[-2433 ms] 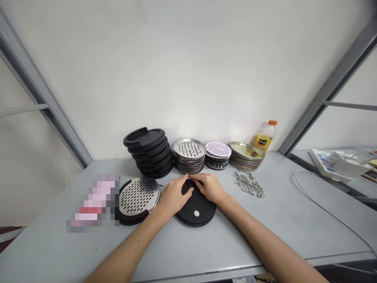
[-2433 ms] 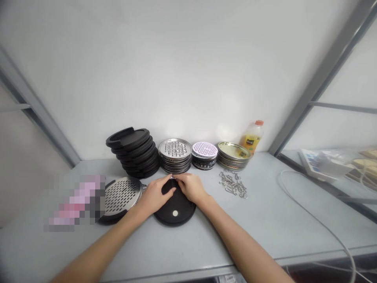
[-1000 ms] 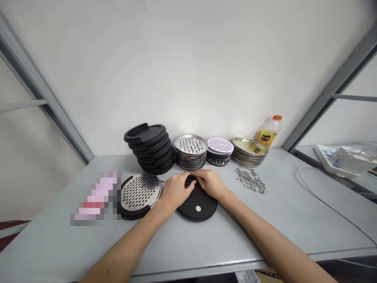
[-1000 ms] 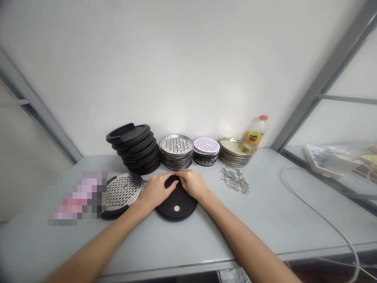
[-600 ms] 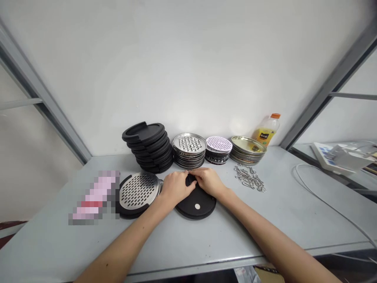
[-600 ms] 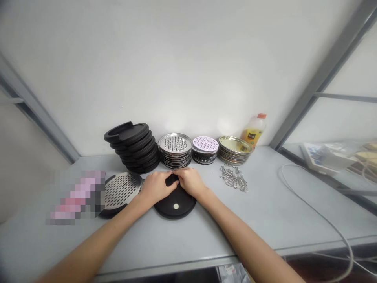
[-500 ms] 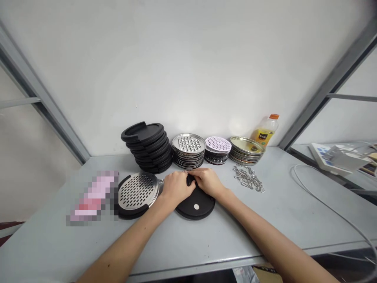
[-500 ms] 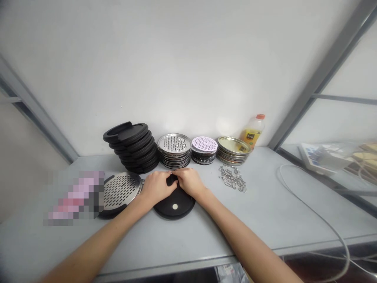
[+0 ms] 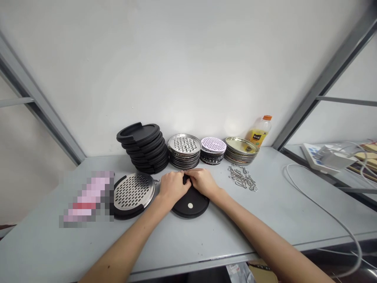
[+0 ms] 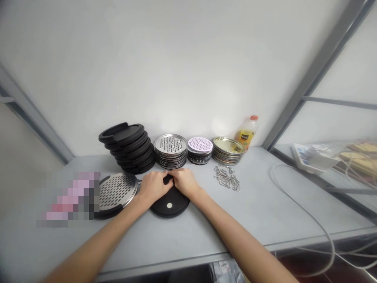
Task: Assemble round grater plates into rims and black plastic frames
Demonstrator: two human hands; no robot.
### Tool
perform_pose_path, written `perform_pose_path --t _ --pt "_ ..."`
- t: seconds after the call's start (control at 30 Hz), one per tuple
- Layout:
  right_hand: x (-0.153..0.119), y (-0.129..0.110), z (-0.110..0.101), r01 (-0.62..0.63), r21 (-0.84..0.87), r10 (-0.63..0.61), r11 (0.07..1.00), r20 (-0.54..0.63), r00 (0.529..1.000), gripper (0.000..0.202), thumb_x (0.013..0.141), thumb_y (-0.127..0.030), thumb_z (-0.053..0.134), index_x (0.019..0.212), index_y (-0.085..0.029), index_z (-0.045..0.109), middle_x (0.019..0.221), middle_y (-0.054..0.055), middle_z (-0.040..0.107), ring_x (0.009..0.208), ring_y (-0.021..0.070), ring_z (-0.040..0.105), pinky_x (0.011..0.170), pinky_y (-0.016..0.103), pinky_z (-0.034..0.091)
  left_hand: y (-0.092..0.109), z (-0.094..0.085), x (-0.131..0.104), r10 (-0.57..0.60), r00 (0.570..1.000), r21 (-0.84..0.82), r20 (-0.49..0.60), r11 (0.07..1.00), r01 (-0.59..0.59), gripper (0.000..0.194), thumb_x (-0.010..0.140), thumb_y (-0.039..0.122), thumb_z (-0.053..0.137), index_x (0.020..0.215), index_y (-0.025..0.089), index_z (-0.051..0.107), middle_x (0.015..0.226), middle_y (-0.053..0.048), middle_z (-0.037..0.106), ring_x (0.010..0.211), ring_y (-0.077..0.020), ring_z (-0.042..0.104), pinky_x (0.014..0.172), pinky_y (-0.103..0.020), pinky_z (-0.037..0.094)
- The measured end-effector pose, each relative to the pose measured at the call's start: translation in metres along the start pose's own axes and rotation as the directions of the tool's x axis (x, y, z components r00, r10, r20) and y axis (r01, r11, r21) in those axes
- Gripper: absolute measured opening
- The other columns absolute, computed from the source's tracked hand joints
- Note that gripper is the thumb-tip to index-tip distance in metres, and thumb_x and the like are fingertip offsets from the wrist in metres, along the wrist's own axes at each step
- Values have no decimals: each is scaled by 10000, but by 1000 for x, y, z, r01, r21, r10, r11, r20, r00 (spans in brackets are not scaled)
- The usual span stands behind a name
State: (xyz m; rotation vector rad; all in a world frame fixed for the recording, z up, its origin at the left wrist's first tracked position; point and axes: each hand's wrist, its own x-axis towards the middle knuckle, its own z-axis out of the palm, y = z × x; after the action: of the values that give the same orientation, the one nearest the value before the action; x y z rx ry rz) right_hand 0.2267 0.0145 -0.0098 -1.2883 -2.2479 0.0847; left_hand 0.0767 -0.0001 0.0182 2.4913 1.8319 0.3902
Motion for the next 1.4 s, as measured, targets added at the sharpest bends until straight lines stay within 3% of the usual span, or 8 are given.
perform_pose_path --t 0.37,0.97,1.27,1.4 --pt "-1 -7 -6 -40 -86 46 996 69 997 301 825 -66 475 950 -189 720 903 64 743 841 201 680 729 251 456 6 -1 2 -17 1000 27 21 999 17 280 843 361 510 992 214 698 884 -98 712 844 -282 672 703 -349 487" --pt "-2 -15 -13 -60 -158 79 986 112 991 268 832 -71 466 880 -185 703 869 66 735 750 184 657 635 246 392 10 -2 -1 18 999 42 32 999 -20 266 864 307 496 1030 212 681 905 -89 713 860 -272 670 726 -348 486" --pt "-6 -11 -7 -171 -100 173 980 10 985 316 802 -66 477 913 -215 732 886 66 752 782 194 682 661 237 440 11 0 0 29 999 21 42 999 -30 296 878 286 483 1104 205 656 952 -98 709 880 -269 665 757 -352 474" --pt "-8 0 -7 -223 45 225 974 -45 973 335 780 -46 472 884 -201 750 884 71 758 802 205 698 717 253 480 11 -1 0 49 998 -5 33 999 -49 302 872 290 498 1131 249 646 983 -72 711 903 -259 660 762 -340 464"
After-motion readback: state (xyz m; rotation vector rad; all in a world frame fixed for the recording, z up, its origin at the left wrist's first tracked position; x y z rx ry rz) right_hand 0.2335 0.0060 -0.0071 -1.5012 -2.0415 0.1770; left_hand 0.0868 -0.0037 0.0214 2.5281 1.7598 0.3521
